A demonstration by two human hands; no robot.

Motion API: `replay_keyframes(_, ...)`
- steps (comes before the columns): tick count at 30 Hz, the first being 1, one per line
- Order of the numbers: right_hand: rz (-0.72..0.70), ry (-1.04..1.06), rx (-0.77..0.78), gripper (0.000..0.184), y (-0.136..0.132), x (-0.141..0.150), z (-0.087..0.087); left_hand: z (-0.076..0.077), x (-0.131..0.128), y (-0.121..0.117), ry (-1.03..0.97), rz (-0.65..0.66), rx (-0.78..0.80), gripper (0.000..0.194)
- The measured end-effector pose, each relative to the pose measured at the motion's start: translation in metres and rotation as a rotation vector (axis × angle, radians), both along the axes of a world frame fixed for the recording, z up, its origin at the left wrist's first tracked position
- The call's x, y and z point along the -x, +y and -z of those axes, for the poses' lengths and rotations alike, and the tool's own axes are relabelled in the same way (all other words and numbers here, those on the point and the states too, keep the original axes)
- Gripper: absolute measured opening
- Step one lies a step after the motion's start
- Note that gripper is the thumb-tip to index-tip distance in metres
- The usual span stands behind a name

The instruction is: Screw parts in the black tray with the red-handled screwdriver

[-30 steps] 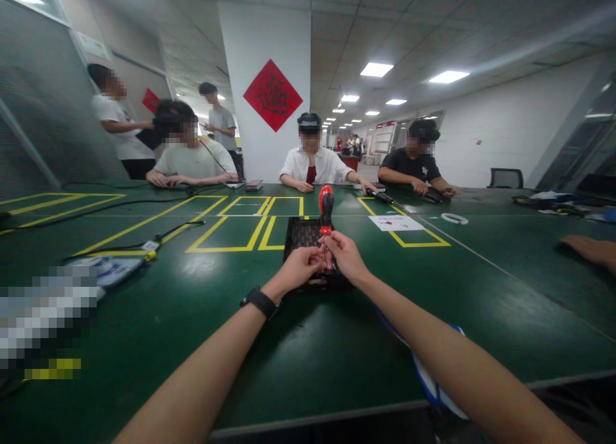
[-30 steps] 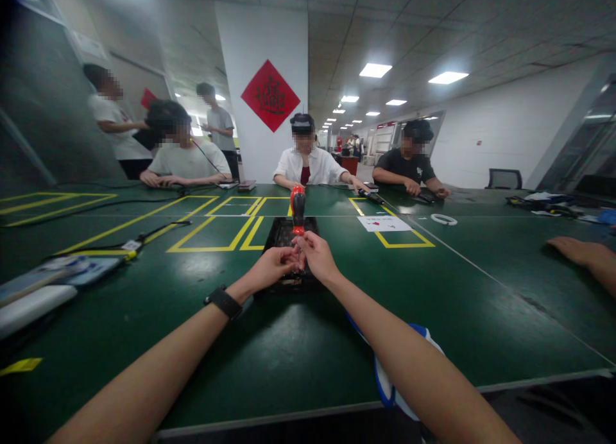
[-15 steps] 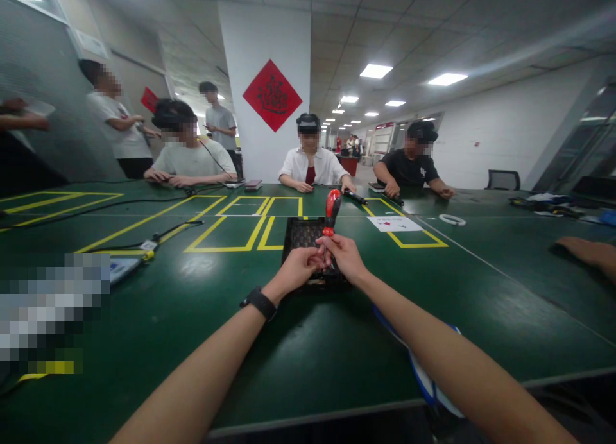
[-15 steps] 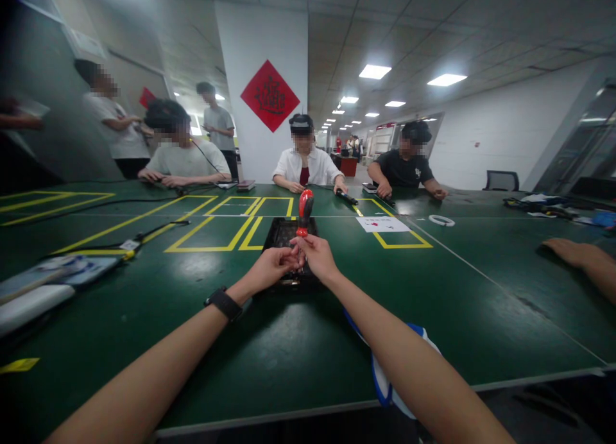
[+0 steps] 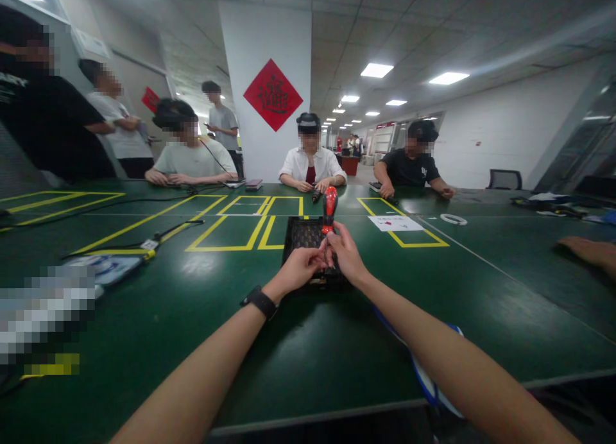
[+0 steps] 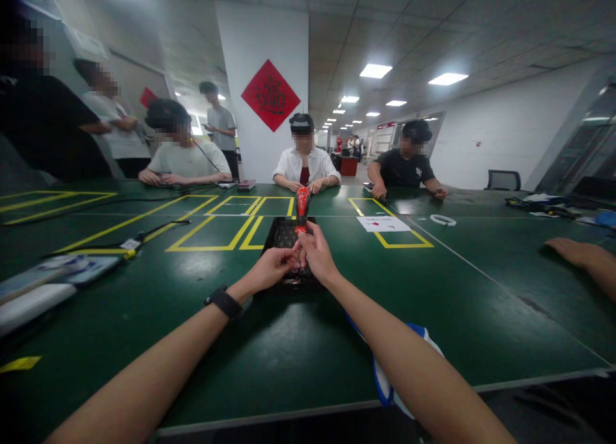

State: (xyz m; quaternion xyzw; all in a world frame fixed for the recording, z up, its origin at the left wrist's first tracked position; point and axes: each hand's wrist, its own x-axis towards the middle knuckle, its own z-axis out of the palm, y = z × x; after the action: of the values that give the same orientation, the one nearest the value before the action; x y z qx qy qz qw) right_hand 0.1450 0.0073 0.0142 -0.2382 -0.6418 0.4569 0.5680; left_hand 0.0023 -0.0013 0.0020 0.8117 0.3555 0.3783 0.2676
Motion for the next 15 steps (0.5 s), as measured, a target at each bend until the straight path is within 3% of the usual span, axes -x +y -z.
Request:
replay_keyframes(4,0.052,0.003,-0.017,0.038,-0.0024,0.0013,-0.0001,-0.0026,-0.0024,-0.0019,-0.020,0.022,0.019,0.015)
replay_keyframes(11,0.054,0.032,0.000,0.034,-0.0021,0.0022,0.0012,0.0023,-0.0026,-0.0003,0.009,-0.116,-0.045,0.022)
replay_keyframes(15,0.053,0.029,0.027,0.036,-0.0016,0.0012,0.0009,0.0012,-0.0001,0.0002,0.047,-0.071,-0.048,0.020)
